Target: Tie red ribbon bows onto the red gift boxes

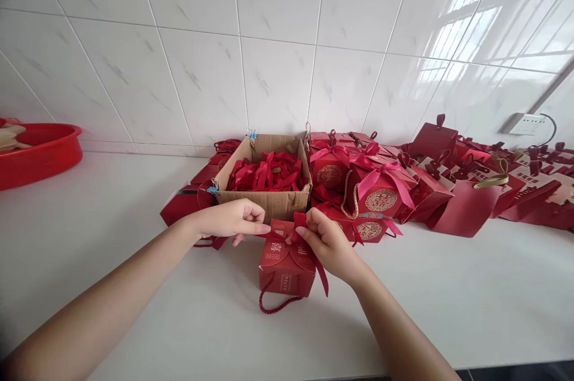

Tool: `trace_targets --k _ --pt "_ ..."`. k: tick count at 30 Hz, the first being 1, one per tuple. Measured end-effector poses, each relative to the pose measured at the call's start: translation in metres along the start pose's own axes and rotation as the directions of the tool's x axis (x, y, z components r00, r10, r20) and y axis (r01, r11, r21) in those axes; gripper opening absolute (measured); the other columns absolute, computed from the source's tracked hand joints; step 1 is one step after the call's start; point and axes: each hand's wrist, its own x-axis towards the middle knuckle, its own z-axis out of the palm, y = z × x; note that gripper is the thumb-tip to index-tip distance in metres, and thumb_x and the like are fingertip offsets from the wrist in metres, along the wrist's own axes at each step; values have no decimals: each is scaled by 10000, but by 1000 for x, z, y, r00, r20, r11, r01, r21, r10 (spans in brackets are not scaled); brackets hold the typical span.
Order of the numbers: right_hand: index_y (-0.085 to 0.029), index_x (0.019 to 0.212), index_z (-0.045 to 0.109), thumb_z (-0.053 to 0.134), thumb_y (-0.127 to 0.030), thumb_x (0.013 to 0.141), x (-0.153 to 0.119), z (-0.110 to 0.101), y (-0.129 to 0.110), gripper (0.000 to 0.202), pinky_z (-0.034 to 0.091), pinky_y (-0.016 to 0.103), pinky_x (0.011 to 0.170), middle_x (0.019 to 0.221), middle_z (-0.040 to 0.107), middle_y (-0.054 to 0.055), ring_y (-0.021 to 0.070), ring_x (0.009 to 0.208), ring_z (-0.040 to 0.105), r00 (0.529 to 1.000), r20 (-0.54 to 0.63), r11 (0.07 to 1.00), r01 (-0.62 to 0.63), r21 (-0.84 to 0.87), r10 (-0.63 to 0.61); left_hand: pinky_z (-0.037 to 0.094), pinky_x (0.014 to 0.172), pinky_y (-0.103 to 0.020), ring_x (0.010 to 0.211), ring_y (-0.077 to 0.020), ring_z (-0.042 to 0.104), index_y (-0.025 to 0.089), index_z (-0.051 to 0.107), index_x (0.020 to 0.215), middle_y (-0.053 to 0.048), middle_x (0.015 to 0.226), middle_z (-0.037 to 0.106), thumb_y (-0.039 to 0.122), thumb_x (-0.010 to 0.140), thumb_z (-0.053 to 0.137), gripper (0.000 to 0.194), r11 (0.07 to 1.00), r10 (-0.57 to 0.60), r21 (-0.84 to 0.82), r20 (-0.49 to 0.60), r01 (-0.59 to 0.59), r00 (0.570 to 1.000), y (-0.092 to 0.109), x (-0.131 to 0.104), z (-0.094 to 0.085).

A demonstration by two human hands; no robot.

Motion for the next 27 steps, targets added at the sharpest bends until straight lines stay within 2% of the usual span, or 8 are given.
trace_targets --k 3,6,11,14,17,20,23,27 --pt "-226 767 398 523 -380 912 0 4 1 245 489 272 682 799 698 31 158 752 635 999 -47 996 -13 89 17 371 583 -245 429 -98 484 176 473 554 56 430 490 601 692 657 483 1000 -21 11 6 21 1000 -1 -2 -8" --pt "-218 772 437 548 -386 888 0 9 1 233 477 269 657 742 688 30 160 708 623 994 -96 994 -40 104 50 431 645 -268 406 -96 487 171 467 488 44 376 491 553 754 632 493 992 50 -116 67 -42 996 2 -6 -11" --pt "-191 819 580 538 -327 868 4 19 0 151 455 263 608 702 676 36 162 651 605 973 -230 995 -43 -94 20 487 735 -281 528 -128 598 166 648 588 -9 514 645 420 831 606 354 906 267 -374 141 -198 953 25 -17 1" --pt "-182 805 611 542 -263 841 4 19 -2 113 383 236 520 629 612 4 121 542 505 975 -198 961 43 -274 -100 499 776 -278 662 -147 650 172 735 742 -26 647 707 366 849 602 259 884 349 -379 142 -275 926 45 -17 9" --pt "-180 656 523 557 -225 813 1 16 -4 167 300 224 476 558 473 -33 88 499 373 975 -71 924 173 -340 -209 510 808 -286 797 -170 668 168 749 805 -44 781 730 363 846 611 243 849 428 -366 54 -381 902 59 -8 15" --pt "-184 609 434 574 -255 822 -2 14 -3 265 257 225 460 549 382 -46 79 500 309 976 -37 928 190 -320 -213 490 896 -315 958 -197 652 173 736 928 -60 939 727 390 863 585 273 819 457 -370 -40 -438 889 63 5 19" --pt "-186 582 399 541 -319 870 -1 16 -1 347 217 230 444 525 324 -52 78 487 261 978 -95 943 153 -296 -188 440 983 -333 1090 -202 601 202 696 1055 -61 1085 695 453 893 516 349 825 443 -328 -130 -460 887 55 11 22" --pt "-173 614 474 499 -343 905 2 16 2 337 250 227 464 557 373 -35 87 519 298 979 -98 957 150 -248 -179 453 943 -339 1050 -200 600 197 653 995 -55 1066 673 484 886 507 340 865 384 -176 -371 -470 845 33 5 30"
